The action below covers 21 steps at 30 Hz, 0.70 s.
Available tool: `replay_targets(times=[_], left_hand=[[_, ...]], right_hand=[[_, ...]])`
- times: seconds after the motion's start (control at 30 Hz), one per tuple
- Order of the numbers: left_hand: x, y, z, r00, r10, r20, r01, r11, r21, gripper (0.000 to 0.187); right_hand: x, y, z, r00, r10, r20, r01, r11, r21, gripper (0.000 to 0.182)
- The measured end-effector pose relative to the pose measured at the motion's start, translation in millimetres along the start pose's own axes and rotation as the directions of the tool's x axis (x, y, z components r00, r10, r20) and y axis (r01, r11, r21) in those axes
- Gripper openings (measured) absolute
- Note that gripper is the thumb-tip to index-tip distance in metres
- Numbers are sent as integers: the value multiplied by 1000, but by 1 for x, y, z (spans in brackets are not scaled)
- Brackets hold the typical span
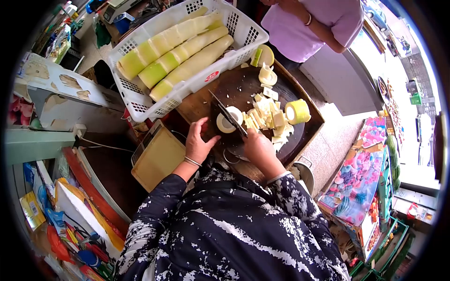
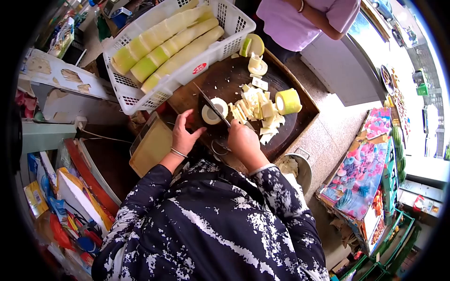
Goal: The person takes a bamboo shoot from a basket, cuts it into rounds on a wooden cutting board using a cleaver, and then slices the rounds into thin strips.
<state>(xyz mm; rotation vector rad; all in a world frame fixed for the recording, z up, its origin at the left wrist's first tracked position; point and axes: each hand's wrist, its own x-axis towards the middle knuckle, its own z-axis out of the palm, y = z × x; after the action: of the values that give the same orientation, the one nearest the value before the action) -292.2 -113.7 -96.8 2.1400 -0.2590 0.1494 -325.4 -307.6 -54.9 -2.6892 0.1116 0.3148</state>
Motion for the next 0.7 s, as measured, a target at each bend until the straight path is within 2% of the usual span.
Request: replay_targets(times=[0.07, 0.1, 0.17, 0.2, 0.27, 0.33, 0.4, 0.43, 0.47, 0.53, 0.57, 0.6, 0.67, 0.7], left_hand=[[10, 8, -1, 989, 140, 47, -140, 990, 1, 60], [14, 7, 2, 989, 139, 48, -139, 990, -1, 60], [21, 3, 9, 961, 209, 181, -226, 971, 78, 50], [25, 2, 11, 959, 213, 186, -230, 970, 77, 50], [33, 0, 16, 928, 322, 188, -332, 943, 25, 40], [34, 2, 14, 916, 320, 241, -325, 945, -17, 36], [31, 8, 12, 928, 255, 272, -251, 967, -47, 33], [29, 13, 10, 938, 149, 312, -138, 989, -56, 32], [28, 16, 11, 935, 147, 322, -137, 989, -54, 32], [26, 21, 15, 873, -195, 448, 166, 981, 103, 39], [20, 0, 31, 910, -174, 375, 190, 982, -5, 42], [19, 5, 31, 906, -175, 385, 191, 982, -3, 42], [20, 16, 32, 954, -167, 250, 103, 963, 250, 39], [19, 26, 32, 958, -213, 193, 146, 939, 313, 39]], right_hand=[[0, 4, 1, 1000, -3, -8, 3, 1000, 15, 18], [-1, 4, 1, 1000, -1, -7, 1, 1000, 13, 18], [-5, -1, 1, 999, 46, -12, -46, 999, 14, 20], [-5, -2, 0, 999, 50, -14, -50, 999, 16, 20], [-5, -1, -2, 998, 59, 2, -59, 998, 23, 21], [0, 16, 0, 991, 81, -104, -60, 980, 189, 23], [2, 28, 2, 972, 115, -203, -55, 958, 280, 24], [0, 29, 1, 954, 156, -255, -53, 928, 368, 24], [-4, 30, -2, 954, 165, -250, -62, 925, 375, 24], [-12, 26, -16, 955, 156, -251, -42, 913, 407, 25], [-16, 25, -18, 964, 154, -219, -54, 913, 404, 22], [-20, 24, -19, 963, 164, -215, -64, 911, 408, 22], [-28, 22, -19, 986, 100, -132, -38, 912, 407, 20], [-31, 23, -14, 985, 79, -155, -7, 908, 418, 19]])
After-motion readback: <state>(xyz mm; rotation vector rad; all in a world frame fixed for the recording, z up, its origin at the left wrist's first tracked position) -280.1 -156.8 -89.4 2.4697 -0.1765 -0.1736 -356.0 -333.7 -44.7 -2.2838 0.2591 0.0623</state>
